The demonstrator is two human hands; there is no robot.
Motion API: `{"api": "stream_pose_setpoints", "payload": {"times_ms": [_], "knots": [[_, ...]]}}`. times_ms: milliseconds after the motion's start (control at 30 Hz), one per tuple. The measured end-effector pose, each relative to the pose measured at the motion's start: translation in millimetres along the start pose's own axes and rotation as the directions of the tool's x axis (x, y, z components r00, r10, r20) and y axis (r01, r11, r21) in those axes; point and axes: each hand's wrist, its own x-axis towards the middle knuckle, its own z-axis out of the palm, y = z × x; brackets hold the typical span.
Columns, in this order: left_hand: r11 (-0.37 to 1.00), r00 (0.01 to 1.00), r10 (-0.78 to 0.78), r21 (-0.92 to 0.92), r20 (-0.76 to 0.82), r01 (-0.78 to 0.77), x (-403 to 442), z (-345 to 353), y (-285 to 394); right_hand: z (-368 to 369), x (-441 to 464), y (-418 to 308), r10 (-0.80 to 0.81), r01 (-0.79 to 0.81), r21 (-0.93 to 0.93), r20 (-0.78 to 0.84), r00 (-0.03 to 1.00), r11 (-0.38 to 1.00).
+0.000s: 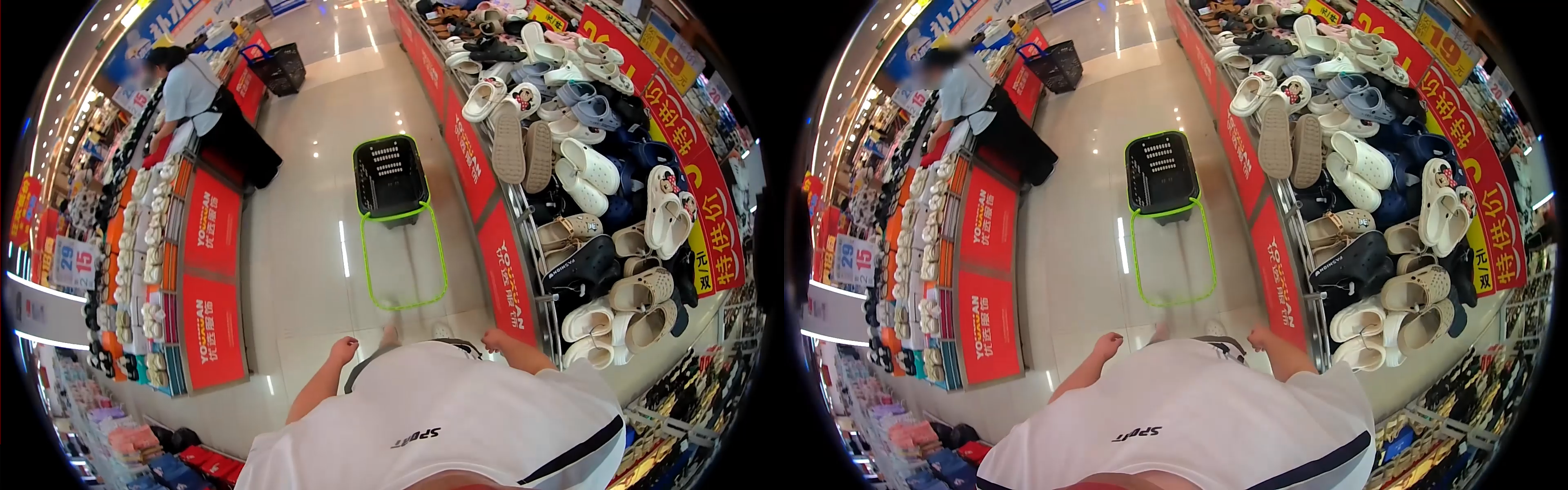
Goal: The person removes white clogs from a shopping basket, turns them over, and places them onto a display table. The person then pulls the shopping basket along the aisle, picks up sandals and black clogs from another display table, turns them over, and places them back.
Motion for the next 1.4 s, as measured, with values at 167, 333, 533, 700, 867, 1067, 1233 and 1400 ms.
{"api": "stream_pose_setpoints", "payload": {"times_ms": [167, 333, 533, 700, 867, 1067, 1233, 1400], "knots": [[0.996, 0.994, -0.036, 0.087, 0.1, 0.027, 51.5, -63.7, -58.2, 13.9, -6.5, -72.2, 0.176, -0.143, 0.36, -0.06, 0.983, 0.922], [0.995, 0.988, -0.077, 0.078, 0.135, 0.067, 96.7, -116.9, -96.7, 16.9, 23.7, -159.8, -0.114, 0.089, -0.074, -0.507, 0.854, 0.993], [0.978, 0.95, -0.188, -0.045, 0.249, 0.205, 130.8, -139.6, -122.6, -8.0, -9.8, -210.8, 0.019, 0.058, 0.143, -0.484, 0.875, 0.988], [0.951, 0.956, -0.142, -0.234, 0.257, 0.204, 137.0, -140.3, -111.6, -14.9, -10.9, -213.3, 0.109, -0.039, 0.215, -0.324, 0.94, 0.976], [0.937, 0.953, -0.116, -0.287, 0.28, 0.198, 125.7, -149.6, -98.0, -35.1, 5.9, -228.9, 0.009, 0.024, 0.088, -0.358, 0.934, 0.996], [0.952, 0.951, -0.113, -0.242, 0.289, 0.187, 140.0, -140.4, -121.5, -62.6, 12.8, -263.6, -0.032, 0.109, 0.153, -0.437, 0.899, 0.982], [0.983, 0.963, -0.093, -0.128, 0.252, 0.128, 135.9, -153.8, -120.1, -70.0, 19.1, -271.3, 0.013, 0.112, 0.23, -0.48, 0.877, 0.967], [1.0, 0.975, -0.013, -0.007, 0.221, 0.015, 137.6, -168.7, -113.7, -74.0, 20.2, -269.5, 0.056, 0.03, 0.226, -0.362, 0.931, 0.974]]}}
